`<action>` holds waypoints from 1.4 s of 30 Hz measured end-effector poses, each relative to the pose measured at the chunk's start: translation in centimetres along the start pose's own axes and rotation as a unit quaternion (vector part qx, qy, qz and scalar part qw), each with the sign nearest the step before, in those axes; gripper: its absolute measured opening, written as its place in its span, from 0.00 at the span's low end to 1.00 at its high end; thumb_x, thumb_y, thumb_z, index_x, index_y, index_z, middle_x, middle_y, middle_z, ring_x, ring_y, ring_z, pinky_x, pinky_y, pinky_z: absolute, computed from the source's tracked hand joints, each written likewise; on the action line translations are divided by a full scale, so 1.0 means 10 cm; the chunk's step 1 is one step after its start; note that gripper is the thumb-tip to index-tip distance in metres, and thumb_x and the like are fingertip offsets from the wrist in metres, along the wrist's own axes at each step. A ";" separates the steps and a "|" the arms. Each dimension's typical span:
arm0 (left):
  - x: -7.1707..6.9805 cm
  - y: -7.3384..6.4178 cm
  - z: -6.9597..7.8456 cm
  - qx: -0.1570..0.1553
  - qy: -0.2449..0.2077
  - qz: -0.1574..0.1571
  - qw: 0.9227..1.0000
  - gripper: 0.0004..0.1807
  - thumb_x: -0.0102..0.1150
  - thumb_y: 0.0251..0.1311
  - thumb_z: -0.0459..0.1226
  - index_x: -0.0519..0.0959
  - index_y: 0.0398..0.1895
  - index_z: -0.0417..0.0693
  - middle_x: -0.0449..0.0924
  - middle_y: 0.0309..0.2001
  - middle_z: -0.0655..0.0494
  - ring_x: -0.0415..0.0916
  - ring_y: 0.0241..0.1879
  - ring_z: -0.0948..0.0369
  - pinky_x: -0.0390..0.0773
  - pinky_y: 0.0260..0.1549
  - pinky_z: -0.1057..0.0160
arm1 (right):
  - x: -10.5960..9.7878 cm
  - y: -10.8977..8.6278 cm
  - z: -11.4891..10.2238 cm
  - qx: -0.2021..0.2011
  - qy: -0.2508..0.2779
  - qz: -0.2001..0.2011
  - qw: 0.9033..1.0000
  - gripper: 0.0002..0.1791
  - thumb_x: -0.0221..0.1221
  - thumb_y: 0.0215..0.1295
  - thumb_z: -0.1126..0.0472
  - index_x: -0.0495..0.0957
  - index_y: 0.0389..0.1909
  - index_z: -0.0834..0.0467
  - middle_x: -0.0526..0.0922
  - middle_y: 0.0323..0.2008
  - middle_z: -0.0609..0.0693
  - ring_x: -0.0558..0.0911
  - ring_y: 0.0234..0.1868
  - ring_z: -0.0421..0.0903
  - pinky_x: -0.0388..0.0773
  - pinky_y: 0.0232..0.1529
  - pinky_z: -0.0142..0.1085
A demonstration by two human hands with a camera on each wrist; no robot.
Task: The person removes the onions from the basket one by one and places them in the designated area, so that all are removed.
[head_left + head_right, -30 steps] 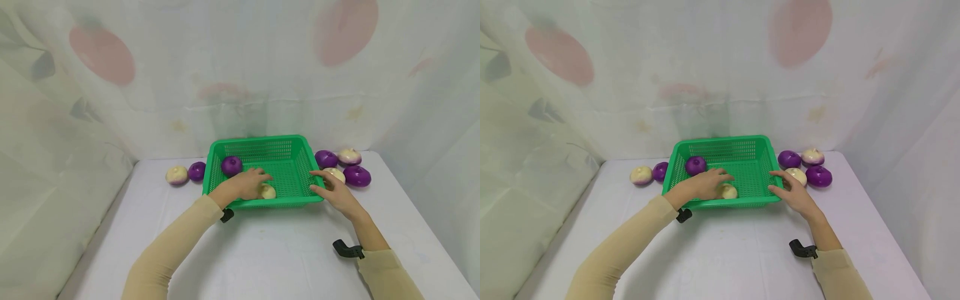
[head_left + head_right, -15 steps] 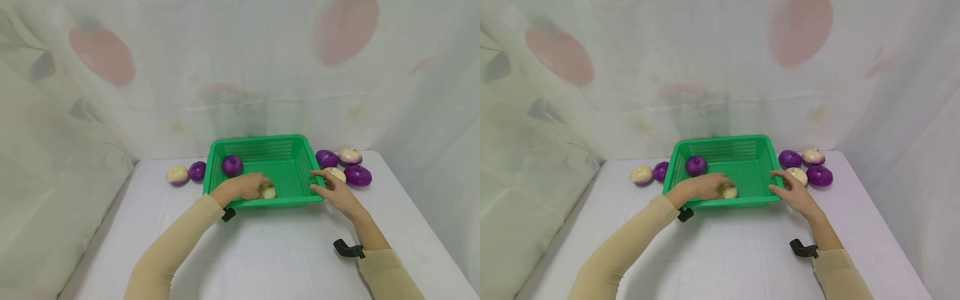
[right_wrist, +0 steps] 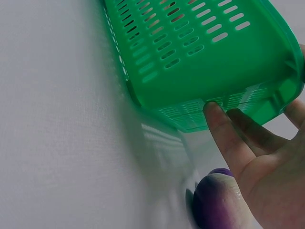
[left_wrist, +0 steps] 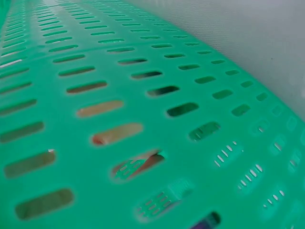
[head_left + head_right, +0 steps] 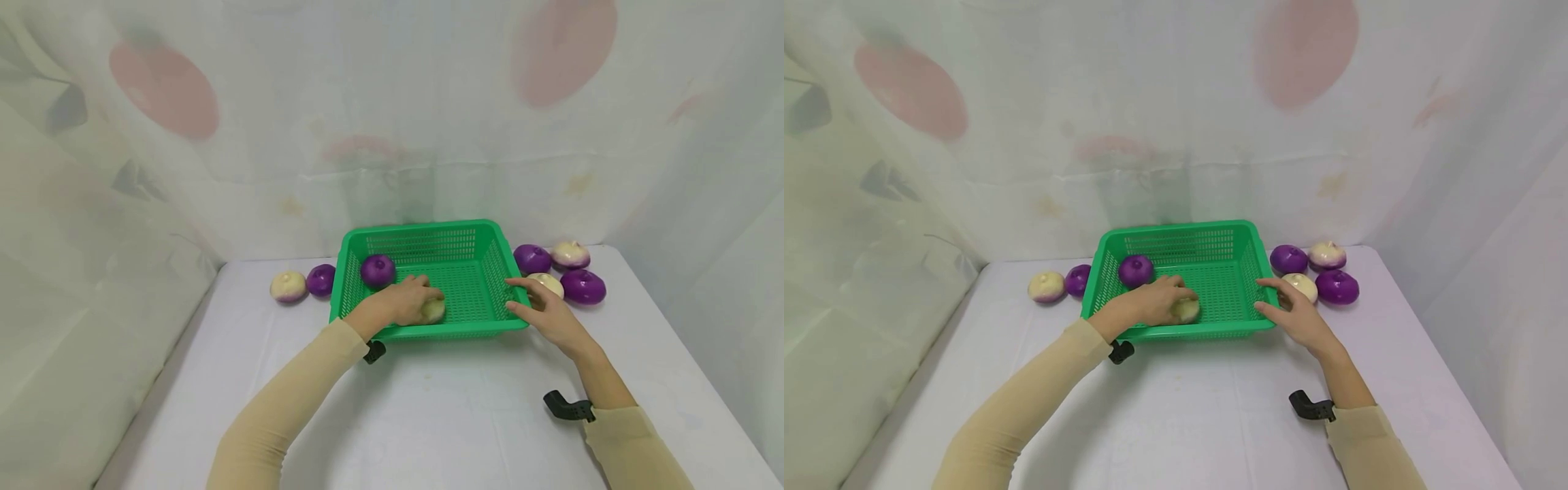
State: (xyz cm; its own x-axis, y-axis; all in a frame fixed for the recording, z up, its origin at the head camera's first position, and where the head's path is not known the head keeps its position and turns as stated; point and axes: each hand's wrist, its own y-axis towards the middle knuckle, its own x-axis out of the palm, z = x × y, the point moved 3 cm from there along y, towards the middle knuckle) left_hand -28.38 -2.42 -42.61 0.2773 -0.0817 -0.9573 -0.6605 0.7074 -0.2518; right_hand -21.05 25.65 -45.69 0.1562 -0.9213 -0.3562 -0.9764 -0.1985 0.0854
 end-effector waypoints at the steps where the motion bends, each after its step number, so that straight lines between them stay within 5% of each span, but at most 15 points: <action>1: 0.00 0.00 0.00 -0.002 -0.001 0.001 1.000 0.31 0.66 0.67 0.45 0.72 0.72 0.61 0.70 0.59 0.52 0.67 0.53 0.56 0.78 0.46 0.54 | 0.00 0.00 0.00 0.000 -0.001 0.001 1.000 0.30 0.61 0.74 0.55 0.66 0.73 0.58 0.59 0.75 0.60 0.51 0.78 0.64 0.49 0.72 0.64; 15: -0.01 -0.02 -0.06 -0.027 -0.017 0.000 0.999 0.30 0.66 0.66 0.47 0.72 0.70 0.61 0.70 0.58 0.52 0.69 0.53 0.54 0.78 0.42 0.54 | 0.01 0.01 0.01 -0.003 0.005 -0.001 1.000 0.30 0.61 0.74 0.56 0.66 0.73 0.59 0.59 0.75 0.60 0.50 0.78 0.63 0.48 0.72 0.64; 42: -0.25 -0.47 -0.30 -0.039 -0.049 0.076 0.995 0.30 0.68 0.57 0.44 0.76 0.65 0.59 0.71 0.58 0.51 0.67 0.53 0.52 0.77 0.42 0.54 | 0.00 0.01 0.00 -0.005 0.004 0.003 1.000 0.30 0.61 0.74 0.55 0.66 0.72 0.59 0.61 0.74 0.60 0.49 0.78 0.62 0.47 0.73 0.63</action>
State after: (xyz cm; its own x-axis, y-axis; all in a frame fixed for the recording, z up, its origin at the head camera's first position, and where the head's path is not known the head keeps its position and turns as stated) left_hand -28.02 -7.65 -39.45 0.2348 0.0935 -0.9675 -0.7505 0.6500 -0.1193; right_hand -21.10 25.62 -45.66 0.1508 -0.9250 -0.3487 -0.9760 -0.1954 0.0964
